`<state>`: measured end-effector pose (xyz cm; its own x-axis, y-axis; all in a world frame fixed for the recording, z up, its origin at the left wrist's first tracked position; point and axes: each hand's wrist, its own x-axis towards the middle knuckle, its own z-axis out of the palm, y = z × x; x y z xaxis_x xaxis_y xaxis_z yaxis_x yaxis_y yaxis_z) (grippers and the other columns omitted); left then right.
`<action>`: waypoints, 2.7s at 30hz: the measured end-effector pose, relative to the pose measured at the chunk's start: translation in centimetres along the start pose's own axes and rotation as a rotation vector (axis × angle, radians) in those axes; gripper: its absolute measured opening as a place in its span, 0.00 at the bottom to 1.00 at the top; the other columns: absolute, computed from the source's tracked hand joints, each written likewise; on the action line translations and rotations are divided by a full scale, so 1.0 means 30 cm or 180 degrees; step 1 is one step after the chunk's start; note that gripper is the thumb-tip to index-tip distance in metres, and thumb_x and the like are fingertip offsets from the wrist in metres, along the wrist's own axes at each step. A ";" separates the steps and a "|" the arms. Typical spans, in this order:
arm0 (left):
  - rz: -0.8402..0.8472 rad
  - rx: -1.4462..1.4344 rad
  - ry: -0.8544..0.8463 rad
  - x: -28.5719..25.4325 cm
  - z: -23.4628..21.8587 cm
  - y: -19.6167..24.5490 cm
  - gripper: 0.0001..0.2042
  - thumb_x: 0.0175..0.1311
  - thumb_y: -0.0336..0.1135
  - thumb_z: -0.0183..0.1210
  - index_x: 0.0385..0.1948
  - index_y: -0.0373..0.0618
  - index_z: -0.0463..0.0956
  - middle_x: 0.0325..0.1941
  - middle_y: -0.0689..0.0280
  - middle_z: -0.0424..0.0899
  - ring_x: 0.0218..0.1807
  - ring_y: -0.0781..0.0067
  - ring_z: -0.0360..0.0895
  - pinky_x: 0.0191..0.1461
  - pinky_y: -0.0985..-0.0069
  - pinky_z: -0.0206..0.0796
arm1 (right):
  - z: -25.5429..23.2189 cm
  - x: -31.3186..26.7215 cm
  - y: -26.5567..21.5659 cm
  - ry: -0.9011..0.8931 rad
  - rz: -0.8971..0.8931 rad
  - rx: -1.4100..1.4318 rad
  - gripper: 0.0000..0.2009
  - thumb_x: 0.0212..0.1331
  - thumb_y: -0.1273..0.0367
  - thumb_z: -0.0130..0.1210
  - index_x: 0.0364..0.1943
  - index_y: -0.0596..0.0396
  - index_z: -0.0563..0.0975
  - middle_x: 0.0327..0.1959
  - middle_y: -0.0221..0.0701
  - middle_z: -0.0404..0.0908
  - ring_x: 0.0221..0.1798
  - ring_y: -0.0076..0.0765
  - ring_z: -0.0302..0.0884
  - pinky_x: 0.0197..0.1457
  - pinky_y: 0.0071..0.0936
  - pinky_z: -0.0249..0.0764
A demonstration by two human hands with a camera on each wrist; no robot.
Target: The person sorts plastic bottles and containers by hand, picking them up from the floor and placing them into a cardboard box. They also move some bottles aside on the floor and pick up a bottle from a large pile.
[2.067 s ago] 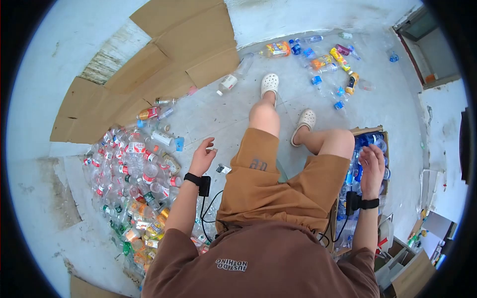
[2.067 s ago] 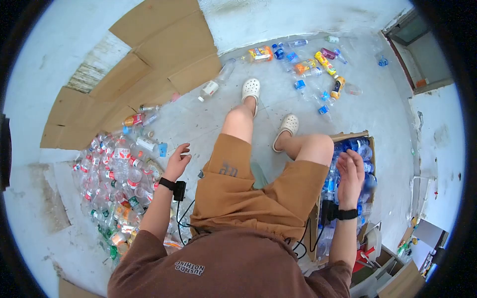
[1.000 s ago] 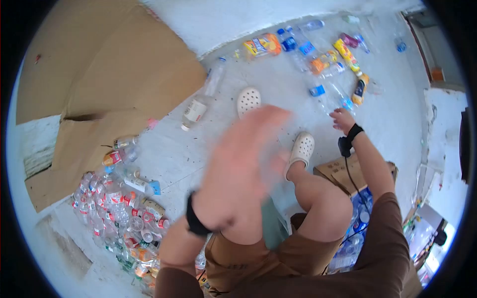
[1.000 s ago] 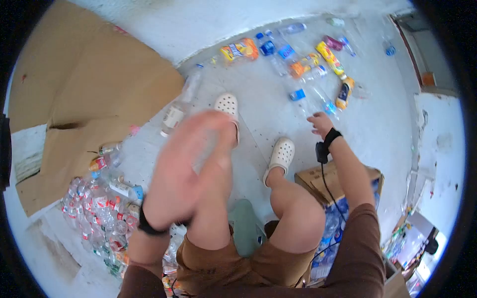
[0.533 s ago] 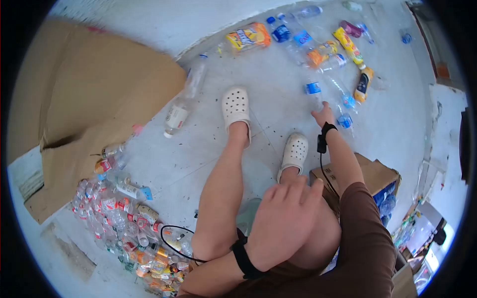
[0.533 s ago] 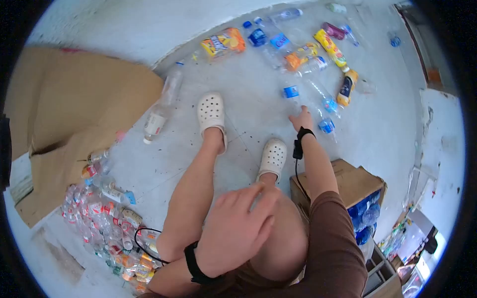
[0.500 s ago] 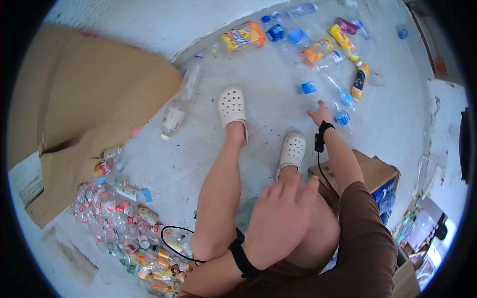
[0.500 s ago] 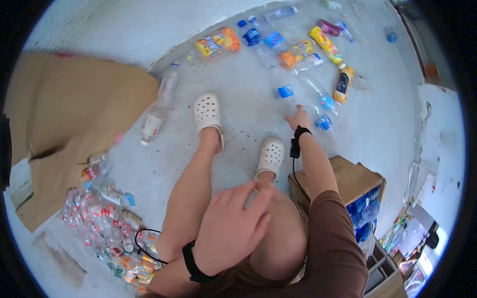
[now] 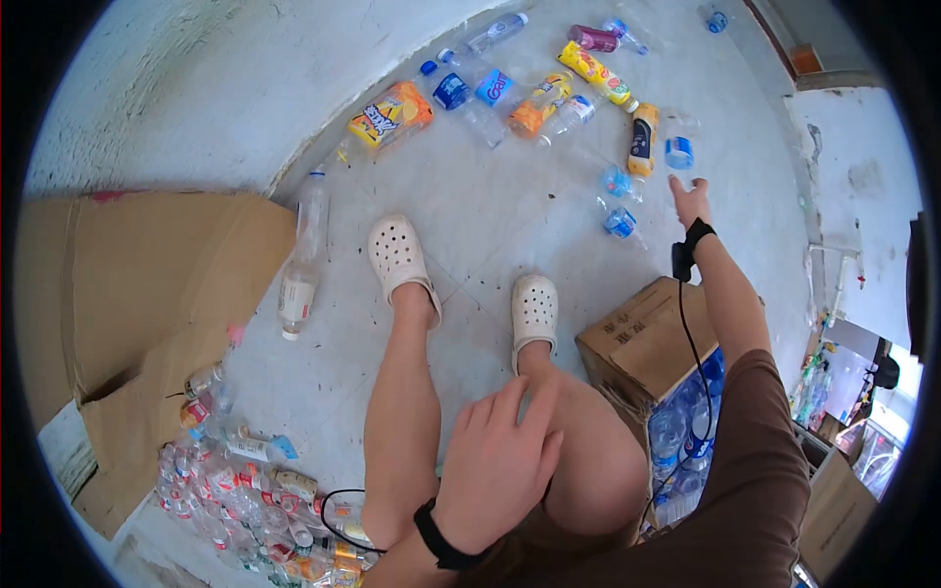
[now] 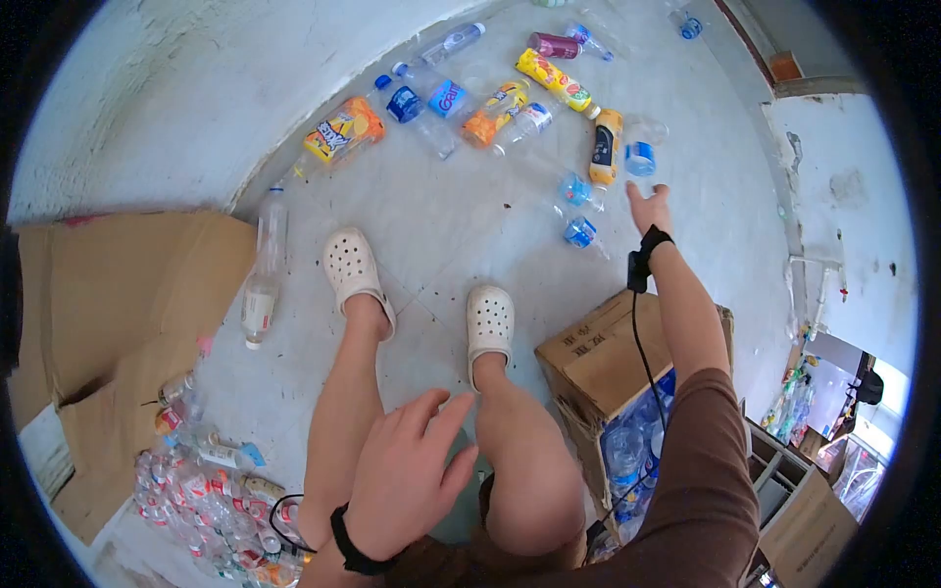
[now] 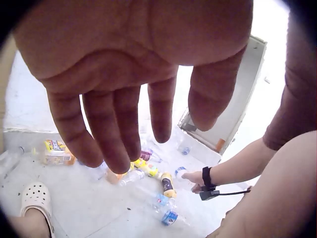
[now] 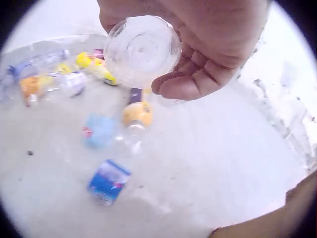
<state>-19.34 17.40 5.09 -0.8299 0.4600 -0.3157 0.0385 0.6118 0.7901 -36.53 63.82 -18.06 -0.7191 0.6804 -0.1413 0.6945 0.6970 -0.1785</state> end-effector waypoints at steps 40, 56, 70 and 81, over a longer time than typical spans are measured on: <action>-0.0491 -0.0261 -0.0189 0.065 -0.128 0.008 0.24 0.51 0.31 0.60 0.53 0.42 0.66 0.51 0.51 0.70 0.48 0.49 0.69 0.51 0.60 0.62 | 0.017 0.275 -0.630 0.0117 -0.1174 -0.0809 0.35 0.52 0.42 0.50 0.62 0.45 0.64 0.53 0.49 0.74 0.56 0.53 0.72 0.56 0.46 0.69; -0.0284 -0.0079 0.0137 0.012 -0.108 -0.030 0.24 0.55 0.37 0.59 0.55 0.45 0.64 0.50 0.55 0.72 0.41 0.59 0.76 0.45 0.68 0.67 | -0.170 0.011 -0.748 -0.1683 -0.1724 0.0016 0.30 0.49 0.47 0.55 0.55 0.48 0.73 0.47 0.47 0.78 0.52 0.50 0.75 0.55 0.37 0.69; -0.0229 -0.0115 -0.0011 0.014 -0.070 -0.039 0.20 0.56 0.37 0.56 0.51 0.43 0.66 0.51 0.54 0.73 0.48 0.59 0.74 0.48 0.68 0.65 | 0.301 -0.085 -0.814 -0.0820 -0.1844 -0.0323 0.35 0.49 0.43 0.53 0.59 0.47 0.69 0.51 0.50 0.75 0.54 0.52 0.73 0.57 0.40 0.68; -0.0215 -0.0104 -0.0001 -0.024 -0.113 -0.006 0.23 0.56 0.36 0.57 0.53 0.44 0.65 0.50 0.55 0.72 0.44 0.58 0.75 0.46 0.67 0.65 | 0.219 -0.677 -0.807 -0.2131 -0.2563 0.0032 0.30 0.47 0.46 0.55 0.55 0.41 0.72 0.39 0.46 0.80 0.45 0.49 0.78 0.49 0.40 0.73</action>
<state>-20.63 14.78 6.95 -0.8299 0.4184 -0.3691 -0.0359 0.6202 0.7837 -38.89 31.64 -17.25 -0.8368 -0.2505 -0.4868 0.0067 0.8844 -0.4667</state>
